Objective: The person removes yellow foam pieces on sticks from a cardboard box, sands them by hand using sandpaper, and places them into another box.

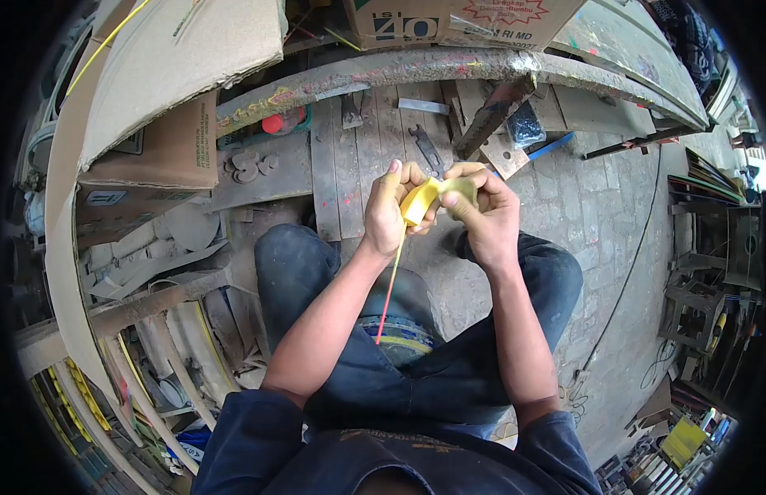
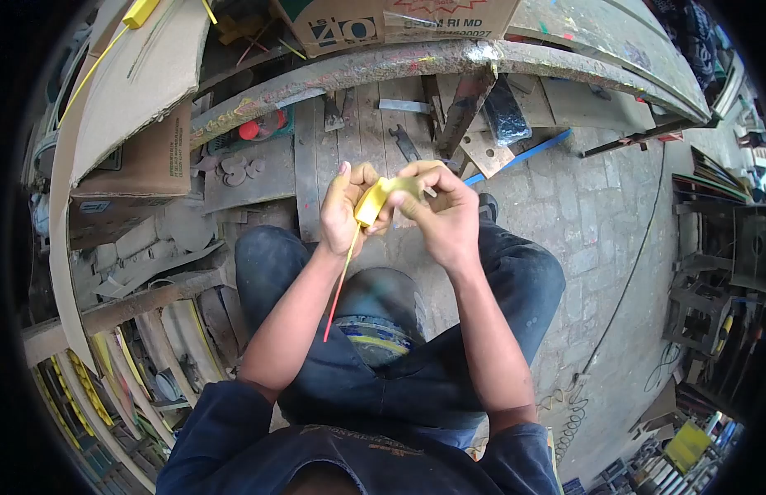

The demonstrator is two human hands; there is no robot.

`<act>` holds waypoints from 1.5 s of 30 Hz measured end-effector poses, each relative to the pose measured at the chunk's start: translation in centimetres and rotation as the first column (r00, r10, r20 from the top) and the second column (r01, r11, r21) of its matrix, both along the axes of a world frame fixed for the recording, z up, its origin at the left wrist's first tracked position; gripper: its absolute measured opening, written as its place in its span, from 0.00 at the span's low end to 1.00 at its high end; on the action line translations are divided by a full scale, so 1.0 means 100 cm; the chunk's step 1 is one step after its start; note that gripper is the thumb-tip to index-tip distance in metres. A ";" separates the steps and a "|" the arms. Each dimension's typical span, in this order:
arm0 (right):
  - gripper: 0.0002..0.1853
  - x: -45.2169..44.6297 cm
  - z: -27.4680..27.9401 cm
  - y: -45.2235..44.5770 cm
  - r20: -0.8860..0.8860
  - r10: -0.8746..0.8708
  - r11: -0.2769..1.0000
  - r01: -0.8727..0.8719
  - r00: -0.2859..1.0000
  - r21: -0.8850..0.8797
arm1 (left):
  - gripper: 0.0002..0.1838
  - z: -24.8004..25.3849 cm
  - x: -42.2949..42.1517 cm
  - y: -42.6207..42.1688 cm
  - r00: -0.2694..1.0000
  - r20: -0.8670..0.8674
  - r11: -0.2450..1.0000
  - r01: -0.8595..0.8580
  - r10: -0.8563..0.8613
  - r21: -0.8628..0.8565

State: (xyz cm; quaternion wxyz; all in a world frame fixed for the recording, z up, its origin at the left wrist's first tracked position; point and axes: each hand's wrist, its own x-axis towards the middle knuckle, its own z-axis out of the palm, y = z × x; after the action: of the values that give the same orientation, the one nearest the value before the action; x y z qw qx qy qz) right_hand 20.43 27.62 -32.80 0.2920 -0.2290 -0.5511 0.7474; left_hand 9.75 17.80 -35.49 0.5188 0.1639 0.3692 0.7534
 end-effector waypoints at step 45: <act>0.08 0.016 -0.009 0.045 -0.006 0.346 0.840 -0.312 0.938 -0.445 | 0.17 0.011 -0.011 0.014 0.943 -0.138 0.952 0.291 -0.302 -0.098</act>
State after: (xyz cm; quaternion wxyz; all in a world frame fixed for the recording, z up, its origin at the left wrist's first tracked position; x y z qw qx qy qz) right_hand 22.02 32.08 -33.73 0.0794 -0.2187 -0.4098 0.8820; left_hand 8.61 19.16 -34.43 0.6027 0.2542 0.4072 0.6375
